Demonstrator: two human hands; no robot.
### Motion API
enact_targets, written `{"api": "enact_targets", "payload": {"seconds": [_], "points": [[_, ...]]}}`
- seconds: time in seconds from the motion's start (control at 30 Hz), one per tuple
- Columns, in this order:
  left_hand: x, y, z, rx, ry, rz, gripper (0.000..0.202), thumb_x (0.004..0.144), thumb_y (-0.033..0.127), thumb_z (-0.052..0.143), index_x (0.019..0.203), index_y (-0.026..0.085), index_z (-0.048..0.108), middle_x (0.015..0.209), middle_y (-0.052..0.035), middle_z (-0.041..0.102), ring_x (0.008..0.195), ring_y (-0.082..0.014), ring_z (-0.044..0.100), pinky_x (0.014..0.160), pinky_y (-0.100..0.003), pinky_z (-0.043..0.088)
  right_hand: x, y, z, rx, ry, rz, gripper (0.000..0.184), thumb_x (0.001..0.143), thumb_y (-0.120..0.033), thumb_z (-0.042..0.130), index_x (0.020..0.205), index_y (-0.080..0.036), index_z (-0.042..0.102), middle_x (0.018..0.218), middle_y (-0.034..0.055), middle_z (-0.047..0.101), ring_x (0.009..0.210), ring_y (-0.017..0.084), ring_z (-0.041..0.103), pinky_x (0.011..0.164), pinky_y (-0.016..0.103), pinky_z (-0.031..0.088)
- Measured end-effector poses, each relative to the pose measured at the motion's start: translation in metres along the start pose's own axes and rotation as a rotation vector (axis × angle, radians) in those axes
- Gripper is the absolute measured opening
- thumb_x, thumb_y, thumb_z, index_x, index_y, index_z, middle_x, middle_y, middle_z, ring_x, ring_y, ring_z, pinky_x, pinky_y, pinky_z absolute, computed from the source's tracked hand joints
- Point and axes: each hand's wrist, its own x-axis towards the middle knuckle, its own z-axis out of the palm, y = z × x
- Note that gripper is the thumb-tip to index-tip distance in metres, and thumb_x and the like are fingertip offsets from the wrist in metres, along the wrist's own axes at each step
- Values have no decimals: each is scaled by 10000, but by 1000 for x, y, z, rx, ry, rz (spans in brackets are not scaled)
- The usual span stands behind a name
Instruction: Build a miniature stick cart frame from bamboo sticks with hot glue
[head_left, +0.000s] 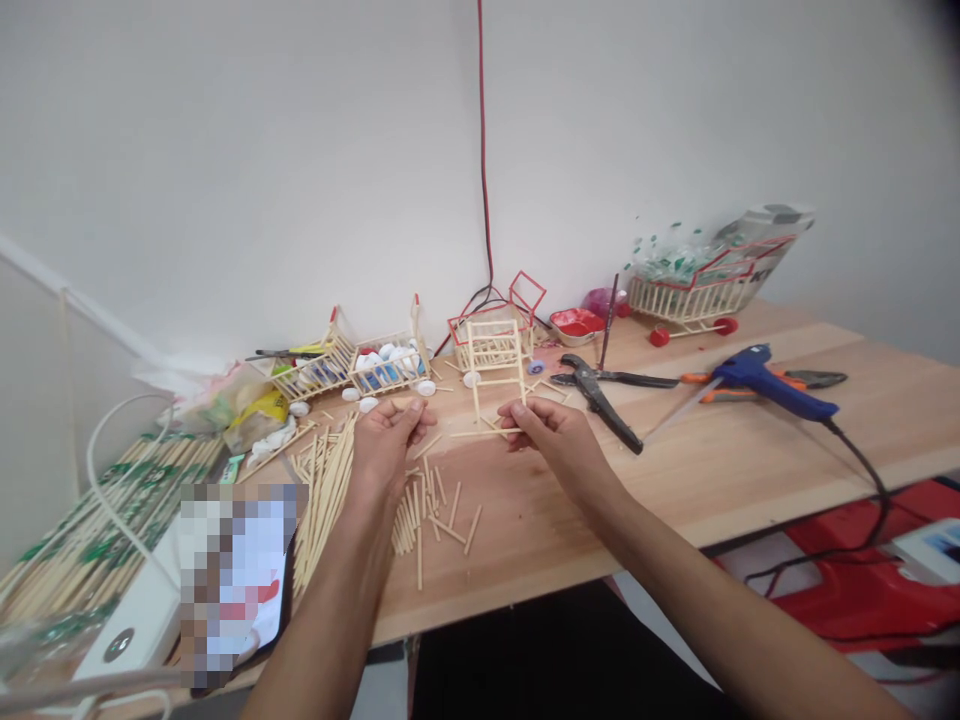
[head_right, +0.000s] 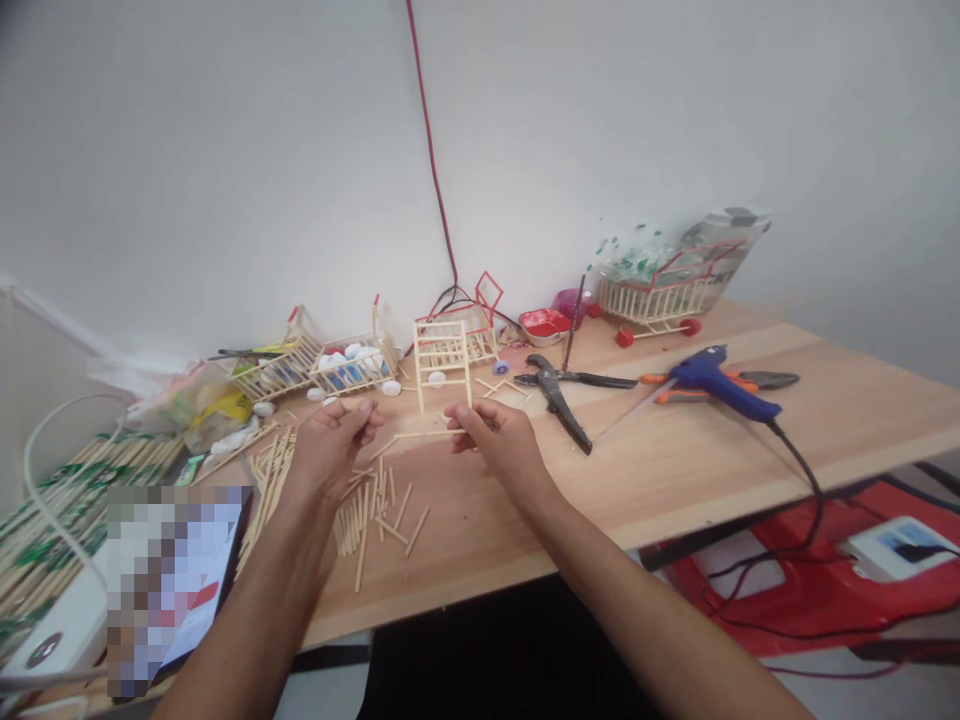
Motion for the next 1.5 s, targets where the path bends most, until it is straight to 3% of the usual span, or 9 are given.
{"api": "enact_targets", "payload": {"seconds": [0.1, 0.33, 0.47, 0.73, 1.0, 1.2, 1.3, 1.43, 1.5], "points": [[-1, 1, 0, -1, -15, -14, 322, 535, 358, 818, 670, 112, 659, 601, -42, 665, 479, -70, 473, 478, -201, 343, 0, 1, 0, -24, 2, -13, 332, 793, -463, 653, 864, -145, 715, 799, 44, 672, 648, 119, 630, 625, 258, 554], [-4, 4, 2, 7, -24, 82, 249, 691, 373, 692, 665, 137, 617, 478, 26, 543, 424, -65, 414, 442, -196, 288, 1, 3, -1, -81, 9, -35, 364, 800, -502, 634, 862, -151, 713, 812, 54, 687, 640, 127, 640, 621, 261, 550], [-5, 5, 3, 40, -41, 118, 220, 692, 341, 699, 661, 134, 631, 568, -3, 610, 463, -67, 440, 457, -203, 310, 1, 3, -1, -83, 7, -45, 355, 804, -493, 631, 876, -155, 715, 825, 55, 687, 656, 135, 649, 633, 268, 556], [-4, 5, 2, 72, -20, 99, 239, 671, 296, 723, 822, 123, 657, 727, -66, 714, 542, -92, 533, 513, -205, 361, 0, 0, 1, -102, 1, -51, 349, 803, -490, 636, 844, -152, 712, 802, 47, 675, 645, 132, 639, 617, 262, 547], [-5, 4, -1, 193, -26, 149, 287, 772, 403, 664, 645, 163, 573, 443, 51, 484, 403, -63, 365, 433, -198, 250, -1, 0, 0, -99, -6, -42, 346, 808, -487, 635, 844, -150, 709, 808, 48, 673, 643, 130, 639, 618, 265, 545], [-8, 2, 1, 256, -89, 106, 451, 837, 491, 569, 533, 178, 453, 373, 66, 355, 378, -63, 284, 434, -216, 202, 0, 0, 0, -80, -11, -47, 321, 815, -461, 633, 850, -151, 709, 811, 40, 661, 631, 119, 628, 619, 263, 548], [-8, -2, 3, 301, -138, 90, 427, 868, 465, 511, 554, 182, 457, 407, 57, 398, 401, -71, 329, 453, -215, 243, 0, 1, -1, -82, -16, -45, 318, 824, -457, 627, 863, -152, 709, 821, 40, 664, 633, 116, 629, 622, 256, 545], [-7, -6, 4, 330, -188, 110, 229, 810, 354, 582, 675, 177, 527, 570, 29, 563, 486, -86, 435, 507, -217, 319, 0, 3, -2, -104, -6, -35, 325, 815, -463, 638, 875, -152, 710, 838, 45, 675, 631, 118, 634, 621, 255, 538], [-7, -5, 3, 398, -174, 151, 235, 794, 335, 597, 639, 175, 523, 557, 33, 543, 492, -87, 430, 520, -222, 317, -1, 3, -2, -127, 5, -33, 333, 808, -471, 644, 872, -152, 712, 835, 46, 677, 637, 122, 637, 625, 257, 535]]}}
